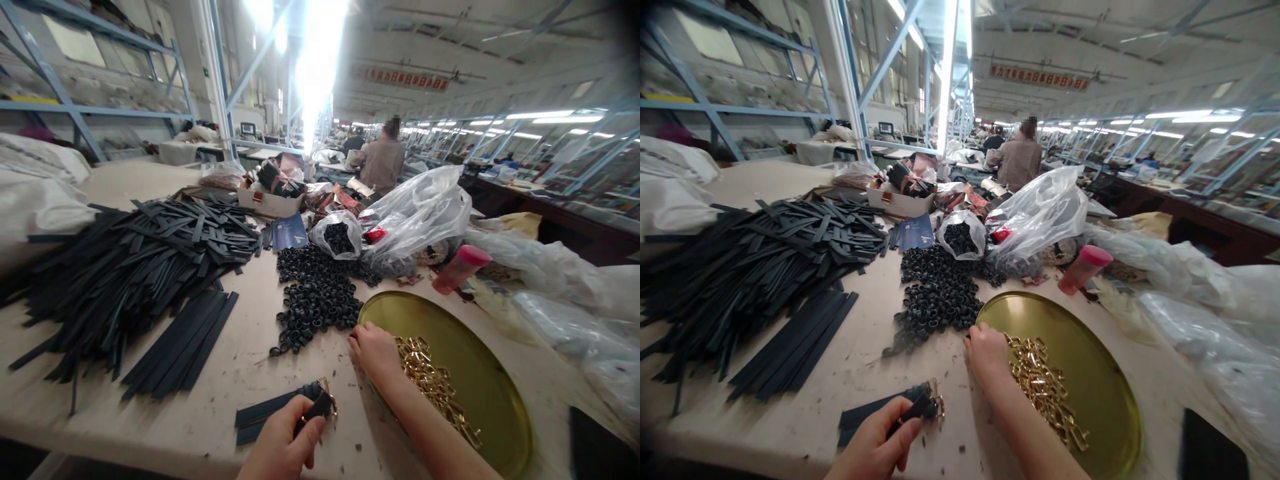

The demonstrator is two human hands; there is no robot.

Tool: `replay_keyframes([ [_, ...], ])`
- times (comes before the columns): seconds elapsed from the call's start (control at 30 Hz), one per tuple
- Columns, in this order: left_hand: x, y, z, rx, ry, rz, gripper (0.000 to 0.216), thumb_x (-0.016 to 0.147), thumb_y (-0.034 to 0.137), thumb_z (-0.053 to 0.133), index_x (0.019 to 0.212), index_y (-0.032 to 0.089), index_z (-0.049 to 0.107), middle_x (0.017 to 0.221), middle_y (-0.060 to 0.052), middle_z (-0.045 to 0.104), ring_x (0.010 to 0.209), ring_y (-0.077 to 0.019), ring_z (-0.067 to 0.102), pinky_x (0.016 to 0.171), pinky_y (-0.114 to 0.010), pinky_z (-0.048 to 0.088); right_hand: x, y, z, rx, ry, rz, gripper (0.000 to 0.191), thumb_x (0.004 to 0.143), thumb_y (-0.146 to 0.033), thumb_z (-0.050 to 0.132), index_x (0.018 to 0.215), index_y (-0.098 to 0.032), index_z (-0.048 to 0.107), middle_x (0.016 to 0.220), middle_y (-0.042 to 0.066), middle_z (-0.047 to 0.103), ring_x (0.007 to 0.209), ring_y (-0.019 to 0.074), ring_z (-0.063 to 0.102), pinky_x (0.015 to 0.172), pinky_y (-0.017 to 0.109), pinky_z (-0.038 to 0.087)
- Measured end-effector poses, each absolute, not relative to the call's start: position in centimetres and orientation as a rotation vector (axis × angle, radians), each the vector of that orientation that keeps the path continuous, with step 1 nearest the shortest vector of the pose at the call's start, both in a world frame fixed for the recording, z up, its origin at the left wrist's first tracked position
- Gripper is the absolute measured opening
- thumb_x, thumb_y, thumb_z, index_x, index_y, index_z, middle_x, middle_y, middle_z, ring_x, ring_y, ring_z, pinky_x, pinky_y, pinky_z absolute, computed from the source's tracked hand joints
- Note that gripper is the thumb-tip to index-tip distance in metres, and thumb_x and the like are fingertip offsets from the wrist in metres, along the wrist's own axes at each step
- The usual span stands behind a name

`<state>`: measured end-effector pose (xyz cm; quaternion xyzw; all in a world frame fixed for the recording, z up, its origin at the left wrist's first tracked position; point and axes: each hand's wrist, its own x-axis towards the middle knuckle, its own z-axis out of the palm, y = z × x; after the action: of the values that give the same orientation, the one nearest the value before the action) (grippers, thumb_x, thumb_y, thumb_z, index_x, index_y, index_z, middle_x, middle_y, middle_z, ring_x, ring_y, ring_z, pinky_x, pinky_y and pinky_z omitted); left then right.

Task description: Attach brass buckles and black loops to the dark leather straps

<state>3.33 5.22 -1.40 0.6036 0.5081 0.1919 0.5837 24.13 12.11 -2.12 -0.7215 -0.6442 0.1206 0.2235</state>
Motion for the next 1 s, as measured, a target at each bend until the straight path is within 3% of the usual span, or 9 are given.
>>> replay_keyframes([
  [0.13,2.8,4.9,-1.4,1.414,1.216,0.473,0.027,0.081,0.041,0.038,0.071,0.018,0.047,0.043,0.008,0.043,0.043,-0.0095,0.038,0.047,-0.02,0.028,23.3,12.7,-2.9,-1.919,-1.752,0.44,0.016,0.074,-0.01,0.05,0.061,-0.016,0.056,0.075,0.01,0.057,0.08,0.0238,0.053,0.071,0.034,0.034],
  [0.27,2.6,4.9,0.0,1.451,1.296,0.592,0.03,0.084,0.041,0.033,0.067,0.019,0.046,0.043,0.006,0.046,0.044,-0.0105,0.04,0.048,-0.02,0.029,21.4,9.2,-1.8,-1.748,-1.718,0.705,0.014,0.081,-0.026,0.048,0.073,-0.018,0.055,0.074,0.003,0.057,0.071,0.0172,0.055,0.065,0.028,0.04],
  [0.37,3.1,4.7,0.9,1.509,1.339,0.648,0.03,0.084,0.04,0.034,0.068,0.019,0.049,0.045,0.005,0.046,0.045,-0.0109,0.042,0.049,-0.021,0.03,19.5,5.7,-0.9,-1.44,-1.353,1.259,0.019,0.083,-0.037,0.047,0.078,-0.019,0.051,0.069,-0.001,0.056,0.062,0.0121,0.054,0.061,0.024,0.043],
  [0.47,3.4,3.7,1.2,1.603,1.366,0.613,0.03,0.084,0.039,0.034,0.072,0.018,0.052,0.047,0.005,0.045,0.047,-0.0115,0.045,0.05,-0.021,0.03,17.9,3.1,-0.7,-1.046,-0.7,1.712,0.023,0.073,-0.038,0.063,0.077,-0.019,0.05,0.072,-0.003,0.056,0.06,0.0082,0.052,0.062,0.023,0.042],
  [0.57,3.2,2.3,1.2,1.701,1.381,0.561,0.027,0.084,0.036,0.035,0.072,0.019,0.053,0.052,0.004,0.048,0.051,-0.012,0.047,0.051,-0.021,0.029,17.2,1.7,-1.0,-0.92,-0.506,1.744,0.023,0.069,-0.032,0.069,0.076,-0.018,0.053,0.07,-0.004,0.056,0.058,0.0061,0.05,0.06,0.02,0.04],
  [0.7,2.8,1.0,1.7,1.764,1.296,0.546,0.024,0.084,0.031,0.037,0.069,0.019,0.053,0.06,0.002,0.052,0.059,-0.0125,0.05,0.054,-0.021,0.031,16.9,0.5,-1.5,-0.903,-0.689,1.672,0.016,0.072,-0.027,0.068,0.069,-0.016,0.056,0.063,-0.004,0.053,0.058,0.0063,0.046,0.059,0.019,0.037],
  [0.83,2.9,0.4,1.8,1.617,1.236,0.496,0.025,0.083,0.031,0.035,0.066,0.019,0.048,0.049,0.006,0.042,0.046,-0.0112,0.043,0.047,-0.021,0.03,16.7,-0.6,-2.1,-0.935,-0.681,1.676,0.021,0.069,-0.027,0.069,0.086,-0.018,0.06,0.075,-0.002,0.058,0.065,0.0095,0.049,0.064,0.023,0.038],
  [1.0,2.8,-0.6,1.6,1.537,1.179,0.637,0.013,0.079,0.02,0.039,0.09,0.018,0.045,0.064,0.004,0.053,0.057,-0.0119,0.049,0.055,-0.021,0.036,16.4,-1.4,-1.7,-1.04,-0.649,1.627,0.02,0.069,-0.027,0.068,0.084,-0.015,0.064,0.073,-0.001,0.059,0.06,0.0085,0.047,0.06,0.022,0.036],
])
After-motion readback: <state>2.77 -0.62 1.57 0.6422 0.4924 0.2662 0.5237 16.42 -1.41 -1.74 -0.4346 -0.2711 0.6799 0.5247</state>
